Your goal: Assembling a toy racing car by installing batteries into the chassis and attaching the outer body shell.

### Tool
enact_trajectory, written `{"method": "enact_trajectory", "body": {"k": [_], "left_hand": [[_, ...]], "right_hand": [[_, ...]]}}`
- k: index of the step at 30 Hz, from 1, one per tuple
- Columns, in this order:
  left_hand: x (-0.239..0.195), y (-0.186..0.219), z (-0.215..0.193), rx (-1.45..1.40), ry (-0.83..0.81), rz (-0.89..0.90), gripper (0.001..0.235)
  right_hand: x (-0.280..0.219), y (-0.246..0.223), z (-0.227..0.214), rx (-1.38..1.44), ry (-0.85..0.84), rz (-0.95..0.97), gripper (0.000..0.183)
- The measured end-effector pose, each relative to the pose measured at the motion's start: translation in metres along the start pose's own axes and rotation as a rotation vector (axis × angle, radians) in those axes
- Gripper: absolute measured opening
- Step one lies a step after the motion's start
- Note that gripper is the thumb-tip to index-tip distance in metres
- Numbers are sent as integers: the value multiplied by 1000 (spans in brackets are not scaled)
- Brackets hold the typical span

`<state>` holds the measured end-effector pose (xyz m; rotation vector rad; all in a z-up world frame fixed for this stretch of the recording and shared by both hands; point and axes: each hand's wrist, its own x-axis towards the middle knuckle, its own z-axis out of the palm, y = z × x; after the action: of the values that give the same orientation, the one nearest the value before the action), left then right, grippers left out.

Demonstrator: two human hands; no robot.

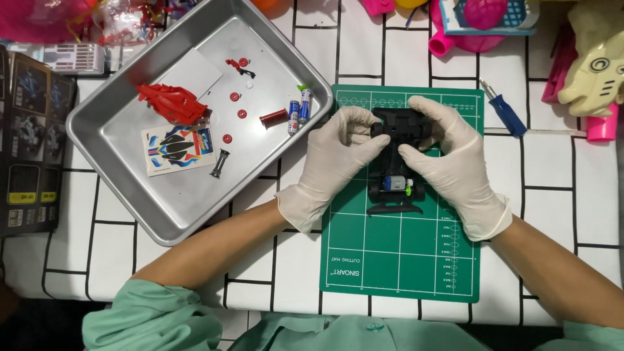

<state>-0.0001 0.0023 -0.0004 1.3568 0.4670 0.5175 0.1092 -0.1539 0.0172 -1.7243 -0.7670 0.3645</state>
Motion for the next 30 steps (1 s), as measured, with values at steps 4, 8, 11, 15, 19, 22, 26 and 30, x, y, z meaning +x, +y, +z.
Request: {"method": "enact_trajectory", "body": {"k": [4, 8, 11, 15, 19, 22, 26, 30], "left_hand": [[1, -1, 0, 3, 1, 14, 27], [2, -4, 0, 16, 1, 33, 26], [1, -5, 0, 26, -5, 37, 25], [1, -6, -1, 32, -3, 38, 24], [-1, -4, 0, 10, 0, 49, 26], [-1, -3, 0, 30, -8, 80, 27], [-4, -2, 2, 195, 4, 130, 33], [-7, 0, 1, 323, -26, 134, 37]], "right_hand": [[-1, 3, 0, -19, 21, 11, 66], [0, 8, -1, -69, 44, -42, 61], [0, 6, -2, -89, 59, -54, 59], [-1, 6, -2, -104, 70, -70, 57], [0, 5, -1, -99, 59, -54, 56], [0, 4, -2, -107, 42, -51, 56], [0, 4, -3, -169, 33, -62, 55], [1, 4, -3, -233, 18, -75, 56]]}}
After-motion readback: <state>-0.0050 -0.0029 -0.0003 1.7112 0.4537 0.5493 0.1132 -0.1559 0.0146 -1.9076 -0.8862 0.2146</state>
